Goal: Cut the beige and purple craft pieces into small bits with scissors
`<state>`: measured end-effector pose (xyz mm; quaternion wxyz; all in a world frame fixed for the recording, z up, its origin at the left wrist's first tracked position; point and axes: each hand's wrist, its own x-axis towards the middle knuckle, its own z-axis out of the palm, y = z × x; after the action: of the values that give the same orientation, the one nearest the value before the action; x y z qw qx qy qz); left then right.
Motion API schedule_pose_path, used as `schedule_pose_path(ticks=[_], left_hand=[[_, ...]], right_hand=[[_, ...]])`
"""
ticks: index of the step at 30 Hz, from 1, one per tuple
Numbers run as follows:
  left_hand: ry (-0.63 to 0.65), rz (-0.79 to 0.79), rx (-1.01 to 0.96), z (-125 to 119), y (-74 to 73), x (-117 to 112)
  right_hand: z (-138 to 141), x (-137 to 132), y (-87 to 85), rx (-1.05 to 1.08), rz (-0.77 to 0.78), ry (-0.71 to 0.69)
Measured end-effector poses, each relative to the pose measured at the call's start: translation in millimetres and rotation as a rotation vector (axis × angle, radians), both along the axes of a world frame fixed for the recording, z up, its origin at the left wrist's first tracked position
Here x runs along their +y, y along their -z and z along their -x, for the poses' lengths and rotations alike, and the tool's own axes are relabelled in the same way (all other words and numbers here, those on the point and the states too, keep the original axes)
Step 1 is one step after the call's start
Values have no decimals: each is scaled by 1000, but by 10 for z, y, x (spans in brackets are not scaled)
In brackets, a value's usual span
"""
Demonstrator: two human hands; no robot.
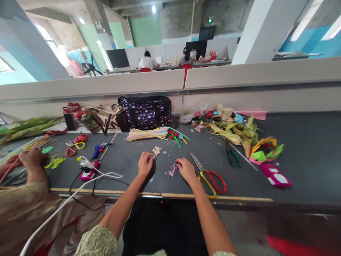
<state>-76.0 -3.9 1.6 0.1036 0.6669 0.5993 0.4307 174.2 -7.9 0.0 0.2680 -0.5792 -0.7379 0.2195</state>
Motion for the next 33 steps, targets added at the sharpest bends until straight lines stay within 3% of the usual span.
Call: schedule_pose_path(ticks=[5, 10, 14, 18, 21, 26, 33], left_hand=[[41, 24, 175, -211, -29, 98], [111, 27, 374, -473, -87, 372], [118, 84, 415, -489, -80, 579], [-57, -16, 256, -410, -117, 564], [-54, -104, 119, -390, -155, 456], [40, -116, -85, -379, -101, 349], [330, 131, -398, -440, 22, 312]], right_hand=[[101, 143, 67, 9, -42, -7], [151, 239, 111, 85, -115, 71], [76, 216, 128, 143, -147, 87], [-22, 184, 94, 163, -123, -33], [-47, 166, 65, 151, -88, -135], [-16, 139, 47, 147, -57, -157], [80, 153, -11, 320, -31, -56]])
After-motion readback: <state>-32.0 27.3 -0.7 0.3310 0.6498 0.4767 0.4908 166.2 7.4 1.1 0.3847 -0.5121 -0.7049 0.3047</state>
